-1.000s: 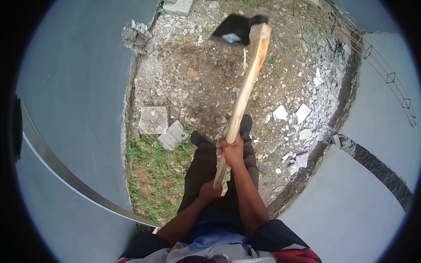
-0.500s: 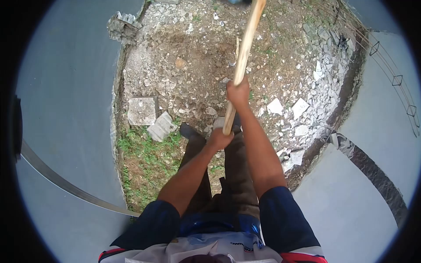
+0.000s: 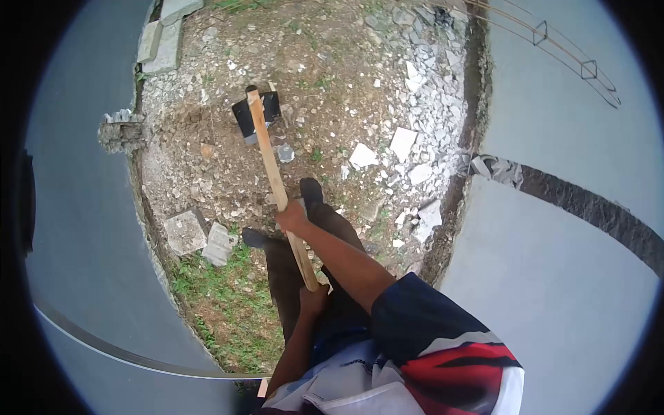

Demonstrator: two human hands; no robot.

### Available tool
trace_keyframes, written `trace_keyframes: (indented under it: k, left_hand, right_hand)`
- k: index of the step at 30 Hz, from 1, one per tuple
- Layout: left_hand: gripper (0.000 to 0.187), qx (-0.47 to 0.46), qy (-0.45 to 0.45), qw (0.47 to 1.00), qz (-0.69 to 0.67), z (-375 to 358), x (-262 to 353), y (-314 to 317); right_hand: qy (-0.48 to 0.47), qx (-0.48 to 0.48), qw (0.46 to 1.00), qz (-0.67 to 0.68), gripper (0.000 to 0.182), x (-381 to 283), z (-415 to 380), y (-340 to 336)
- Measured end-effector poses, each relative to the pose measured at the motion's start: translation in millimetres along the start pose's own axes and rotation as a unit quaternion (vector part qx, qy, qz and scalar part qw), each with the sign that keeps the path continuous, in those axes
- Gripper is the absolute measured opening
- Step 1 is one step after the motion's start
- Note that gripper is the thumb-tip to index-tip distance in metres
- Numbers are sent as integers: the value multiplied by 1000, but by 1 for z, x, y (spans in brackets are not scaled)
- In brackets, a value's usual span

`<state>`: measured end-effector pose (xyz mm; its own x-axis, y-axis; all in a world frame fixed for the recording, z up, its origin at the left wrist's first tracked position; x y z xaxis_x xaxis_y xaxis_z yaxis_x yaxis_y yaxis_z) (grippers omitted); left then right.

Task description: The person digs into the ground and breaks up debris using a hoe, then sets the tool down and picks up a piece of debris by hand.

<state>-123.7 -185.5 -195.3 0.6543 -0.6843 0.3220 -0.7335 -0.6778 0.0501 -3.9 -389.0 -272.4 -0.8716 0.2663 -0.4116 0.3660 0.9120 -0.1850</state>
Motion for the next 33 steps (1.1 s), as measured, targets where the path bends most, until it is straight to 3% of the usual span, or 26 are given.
trace_keyframes:
  k: [1, 3, 6, 8, 10, 13, 14, 15, 17, 19, 20, 21, 22, 23, 24, 25, 27, 29, 31, 33]
  left_hand:
    - [32, 12, -10, 1000, 3, -26, -52, 4]
    - [29, 7, 4, 1000, 21, -37, -73, 23]
    - [30, 5, 45, 998, 47, -44, -64, 35]
    - [30, 46, 100, 993, 48, -9, -40, 28]
    - [36, 68, 154, 983, 67, 13, 46, 25]
    - [28, 77, 329, 941, 22, 51, 187, 21]
    - [26, 86, 382, 920, 1, 60, 230, 18]
    - [31, 82, 341, 936, 17, 73, 263, 15]
    - [24, 113, 380, 918, -20, 90, 300, 8]
    - [25, 108, 299, 948, 24, 103, 253, 8]
    - [25, 107, 264, 957, 47, 107, 224, 7]
    - [27, 76, 209, 975, -7, 104, 167, 13]
    - [30, 56, 164, 984, 27, 102, 93, 25]
    - [29, 22, -11, 996, -85, 85, 33, 45]
    - [26, 53, -34, 994, -89, 62, 20, 38]
    - [27, 39, -24, 990, -132, 52, -9, 39]
    - [31, 0, -84, 992, -90, 0, -12, 22]
    - [48, 19, -39, 999, -32, -14, -73, 10]
    - [35, 67, 19, 996, 54, -60, -97, -4]
    - [33, 35, 11, 997, 71, -65, -157, 2]
  right_hand:
    - [6, -6, 1000, 3, 34, 21, -38, 3]
    - [36, 38, 999, 11, 36, 59, -68, -1]
    - [13, 8, 999, 34, 39, 31, -75, -23]
    - [-73, -9, 987, 140, 41, -17, -80, -39]
    - [-172, 24, 978, 119, 38, -88, -95, -70]
    - [-355, 159, 921, 10, 42, -193, -94, -120]
    - [-374, 191, 907, -8, 37, -231, -94, -136]
    - [-390, 202, 898, -18, 36, -268, -92, -151]
    - [-391, 223, 892, -37, 35, -286, -64, -153]
    - [-369, 248, 894, -58, 36, -264, -26, -141]
    - [-291, 212, 931, -60, 39, -223, -2, -124]
    - [-208, 172, 961, -60, 41, -163, 23, -97]
    - [-125, 137, 978, -97, 49, -90, 49, -73]
    - [-9, 70, 991, -117, 50, -11, 75, -48]
    - [-36, 36, 993, -106, 46, 2, 67, -28]
    - [-21, 31, 995, -90, 44, -9, 51, -25]
    - [23, 13, 995, -95, 42, 55, -18, 19]
    - [-34, 36, 997, -62, 39, 48, -12, 27]
    - [-5, 23, 1000, 19, 35, 92, -76, 57]
    - [-2, 44, 996, 74, 32, 100, -104, 61]
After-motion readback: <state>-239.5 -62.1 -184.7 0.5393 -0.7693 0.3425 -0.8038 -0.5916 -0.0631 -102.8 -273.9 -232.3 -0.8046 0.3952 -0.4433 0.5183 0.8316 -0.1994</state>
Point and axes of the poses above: each hand's wrist, its own z-axis towards the middle knuckle, its own y-axis out of the palm, x = y × z, the point moved 6 cm from there along z, towards the middle knuckle, and after that the axes turned 13 degrees about -z, right-handed, at the moved point
